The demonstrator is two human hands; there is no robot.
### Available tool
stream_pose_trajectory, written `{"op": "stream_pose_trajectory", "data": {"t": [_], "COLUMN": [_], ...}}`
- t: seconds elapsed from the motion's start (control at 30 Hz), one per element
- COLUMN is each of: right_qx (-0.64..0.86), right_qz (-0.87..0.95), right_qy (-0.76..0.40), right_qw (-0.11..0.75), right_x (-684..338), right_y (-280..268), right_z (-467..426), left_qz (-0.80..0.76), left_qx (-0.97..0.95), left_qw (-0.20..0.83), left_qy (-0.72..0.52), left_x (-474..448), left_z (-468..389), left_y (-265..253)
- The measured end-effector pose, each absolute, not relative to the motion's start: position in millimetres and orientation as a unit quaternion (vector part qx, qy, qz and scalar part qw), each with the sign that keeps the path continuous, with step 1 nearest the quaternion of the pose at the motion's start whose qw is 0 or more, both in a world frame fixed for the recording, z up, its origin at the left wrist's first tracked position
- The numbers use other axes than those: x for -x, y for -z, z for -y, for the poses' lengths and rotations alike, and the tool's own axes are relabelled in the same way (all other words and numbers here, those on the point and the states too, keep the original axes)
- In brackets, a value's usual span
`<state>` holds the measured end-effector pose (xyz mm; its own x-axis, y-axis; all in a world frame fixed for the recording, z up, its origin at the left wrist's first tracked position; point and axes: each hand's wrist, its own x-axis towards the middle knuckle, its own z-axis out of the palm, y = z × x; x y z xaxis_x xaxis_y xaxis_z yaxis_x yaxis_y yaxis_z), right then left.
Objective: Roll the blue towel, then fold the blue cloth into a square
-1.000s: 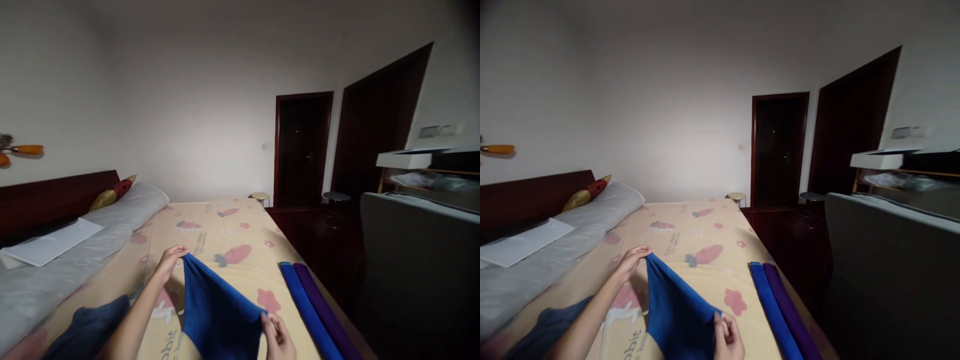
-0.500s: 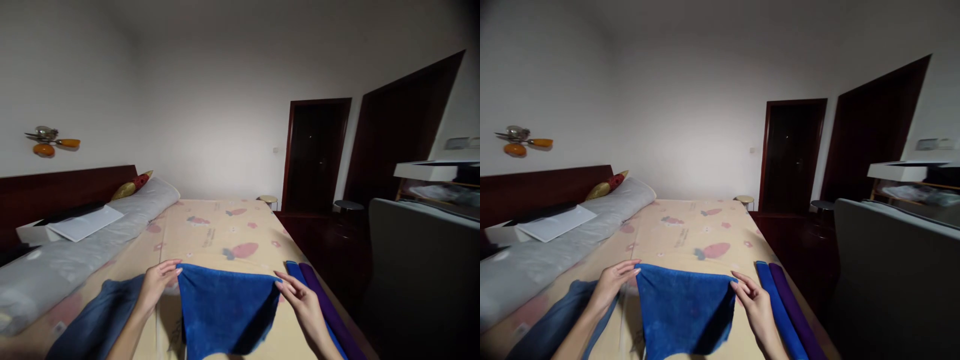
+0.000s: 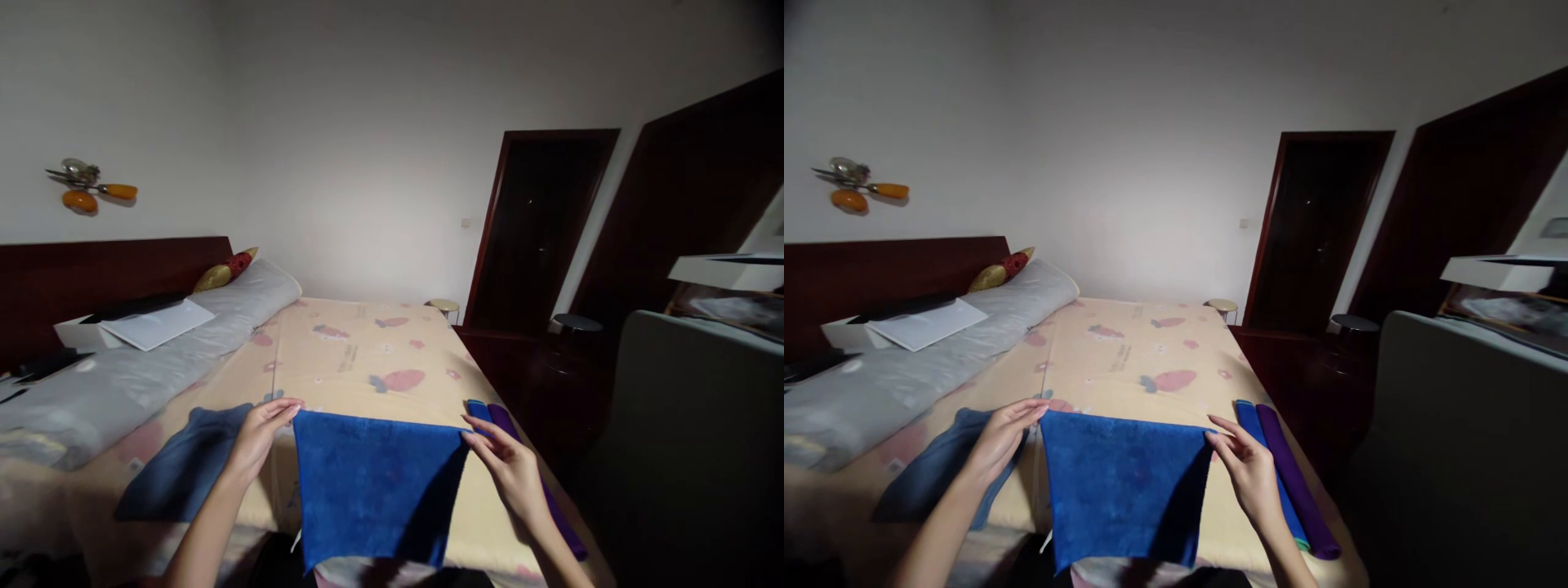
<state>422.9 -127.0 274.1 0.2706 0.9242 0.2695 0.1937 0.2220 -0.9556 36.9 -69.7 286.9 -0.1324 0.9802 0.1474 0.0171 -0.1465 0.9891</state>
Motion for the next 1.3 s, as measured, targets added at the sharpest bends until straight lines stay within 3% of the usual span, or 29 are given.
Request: {"op": "stream_pose_trajectory", "data": {"t": [0.17, 0.33, 0.53, 0.7, 0.97, 1.3], "right_qx": [0.551, 0.540, 0.547, 0.550, 0.540, 0.546], "right_qz": [0.512, 0.521, 0.565, 0.607, 0.626, 0.626], "right_qy": [-0.287, -0.292, -0.222, -0.158, -0.126, -0.124], "right_qw": [0.594, 0.593, 0.577, 0.551, 0.548, 0.543], "right_x": [-425, -430, -435, -437, -448, -449], "right_y": [-271, -273, -280, -293, -323, -328], "right_z": [125, 123, 131, 142, 171, 176], "left_qz": [-0.463, -0.513, -0.529, -0.501, -0.495, -0.526], "left_qx": [-0.499, -0.530, -0.608, -0.658, -0.654, -0.624], "left_qw": [0.469, 0.385, 0.243, 0.196, 0.270, 0.253], "left_qy": [-0.562, -0.555, -0.539, -0.527, -0.505, -0.519], "left_x": [-39, -39, -31, -25, -19, -24], "left_z": [74, 79, 90, 98, 123, 134], "left_y": [-290, -294, -309, -317, -336, -345]}}
